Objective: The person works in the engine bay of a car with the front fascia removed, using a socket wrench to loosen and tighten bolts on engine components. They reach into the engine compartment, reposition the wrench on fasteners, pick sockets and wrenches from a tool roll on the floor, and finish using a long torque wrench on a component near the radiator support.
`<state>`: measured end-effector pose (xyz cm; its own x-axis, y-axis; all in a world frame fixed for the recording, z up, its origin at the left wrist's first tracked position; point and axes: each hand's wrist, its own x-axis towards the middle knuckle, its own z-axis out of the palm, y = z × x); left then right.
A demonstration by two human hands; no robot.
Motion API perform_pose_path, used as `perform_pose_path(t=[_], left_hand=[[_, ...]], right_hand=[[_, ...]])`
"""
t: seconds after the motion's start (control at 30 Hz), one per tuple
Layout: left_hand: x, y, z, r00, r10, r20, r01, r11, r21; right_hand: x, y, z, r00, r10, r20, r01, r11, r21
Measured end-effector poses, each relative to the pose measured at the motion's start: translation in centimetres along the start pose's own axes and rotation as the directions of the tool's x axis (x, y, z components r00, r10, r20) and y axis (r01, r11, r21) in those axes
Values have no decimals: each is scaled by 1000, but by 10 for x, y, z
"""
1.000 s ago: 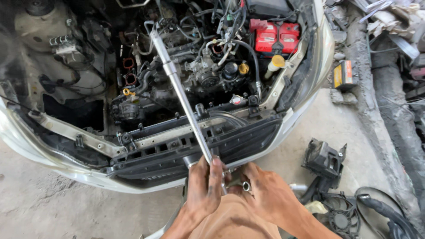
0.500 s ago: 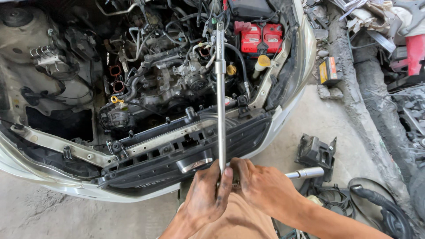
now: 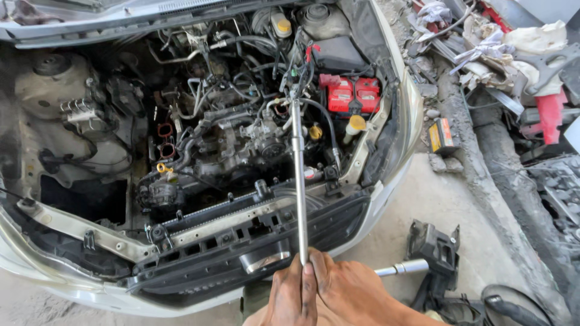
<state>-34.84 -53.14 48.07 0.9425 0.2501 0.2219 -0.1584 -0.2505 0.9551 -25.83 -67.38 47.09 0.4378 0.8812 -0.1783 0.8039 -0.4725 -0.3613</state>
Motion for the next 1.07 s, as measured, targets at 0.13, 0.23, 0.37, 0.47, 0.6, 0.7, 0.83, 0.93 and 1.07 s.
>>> perform_pose_path(t=[0.13,0.23,0.37,0.47,0.6,0.7,0.83,0.93,1.07], left_hand=[[-10,-16,5,981,133,-141,-116,986,122],[-7,-27,7,989,1,-148,9,998,67],[12,-37,-1,990,-142,-23,143,989,28],[36,-43,-8,999,-48,16,44,975,219],[95,-49,-22,983,45,177,-120,891,438],[145,-53,-20,944,161,288,-299,789,538],[219,-66,3,843,6,537,-423,623,658],[266,-84,13,740,-94,666,-512,565,647],[299,-108,8,740,142,658,-667,283,689]], right_hand=[[7,1,16,980,-35,-193,85,962,260],[15,5,20,981,-23,-191,108,887,449],[17,14,8,976,7,-218,108,852,513],[16,30,-12,960,25,-280,148,801,580],[27,92,-62,834,24,-551,145,955,260],[32,132,-102,709,-124,-694,37,990,-139],[63,191,-135,840,-223,-495,86,955,-283],[109,231,-117,996,-35,77,16,971,238],[127,254,-66,990,-18,143,-89,708,701]])
